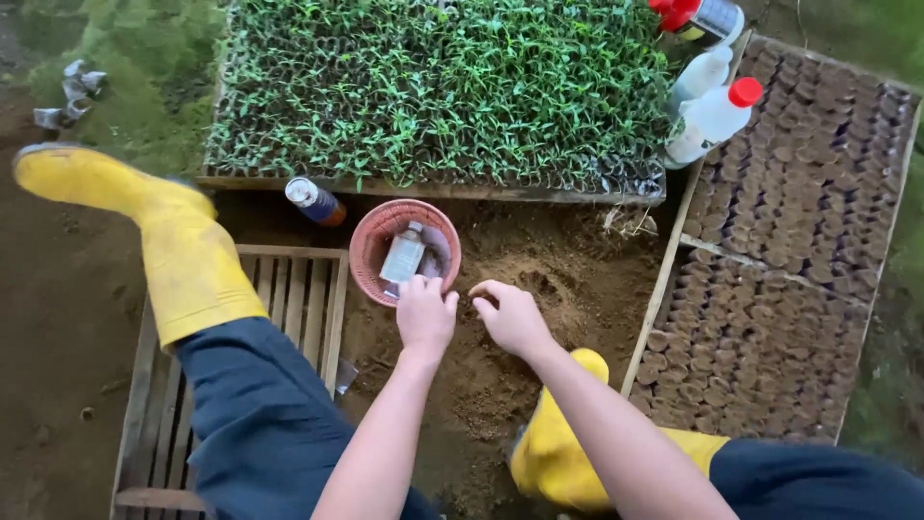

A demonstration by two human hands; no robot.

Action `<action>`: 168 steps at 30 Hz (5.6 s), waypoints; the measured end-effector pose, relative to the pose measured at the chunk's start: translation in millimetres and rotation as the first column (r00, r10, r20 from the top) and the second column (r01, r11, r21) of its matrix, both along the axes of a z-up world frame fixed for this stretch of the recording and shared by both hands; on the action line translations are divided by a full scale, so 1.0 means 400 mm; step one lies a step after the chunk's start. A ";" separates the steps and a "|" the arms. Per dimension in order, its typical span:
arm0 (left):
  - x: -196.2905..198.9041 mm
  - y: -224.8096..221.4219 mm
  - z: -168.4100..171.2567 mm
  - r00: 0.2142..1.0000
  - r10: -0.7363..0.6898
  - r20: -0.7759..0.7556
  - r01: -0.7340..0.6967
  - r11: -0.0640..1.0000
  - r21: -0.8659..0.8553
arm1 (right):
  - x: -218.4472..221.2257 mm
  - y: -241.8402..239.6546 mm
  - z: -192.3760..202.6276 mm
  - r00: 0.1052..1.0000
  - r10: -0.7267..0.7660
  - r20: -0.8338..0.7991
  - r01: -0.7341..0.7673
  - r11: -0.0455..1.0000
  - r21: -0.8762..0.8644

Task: The person sits on the ground and uses their hands to place small items from a basket into soil-filled plugs in a tray.

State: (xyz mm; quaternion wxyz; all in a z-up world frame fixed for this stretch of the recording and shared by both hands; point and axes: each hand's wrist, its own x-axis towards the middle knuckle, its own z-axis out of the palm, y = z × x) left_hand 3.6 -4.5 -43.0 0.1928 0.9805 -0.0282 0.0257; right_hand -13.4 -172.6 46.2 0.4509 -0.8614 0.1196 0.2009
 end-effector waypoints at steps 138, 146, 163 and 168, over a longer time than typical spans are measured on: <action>-0.133 -0.117 0.200 0.971 -0.218 -0.098 0.105 0.757 -0.645 | -0.075 -0.166 -0.004 0.997 0.075 -0.034 -0.074 0.997 0.009; -0.131 -0.119 0.193 0.968 -0.226 0.107 0.247 0.789 -0.562 | -0.080 -0.181 -0.031 0.999 0.037 0.009 -0.036 0.999 -0.022; -0.134 -0.175 0.229 0.888 -0.246 0.389 0.392 0.848 -0.357 | -0.091 -0.177 -0.053 0.995 -0.007 0.104 0.008 1.000 -0.010; -0.131 -0.182 0.226 0.900 -0.232 0.368 0.359 0.875 -0.326 | -0.092 -0.175 -0.036 0.990 0.005 0.140 0.000 0.999 -0.035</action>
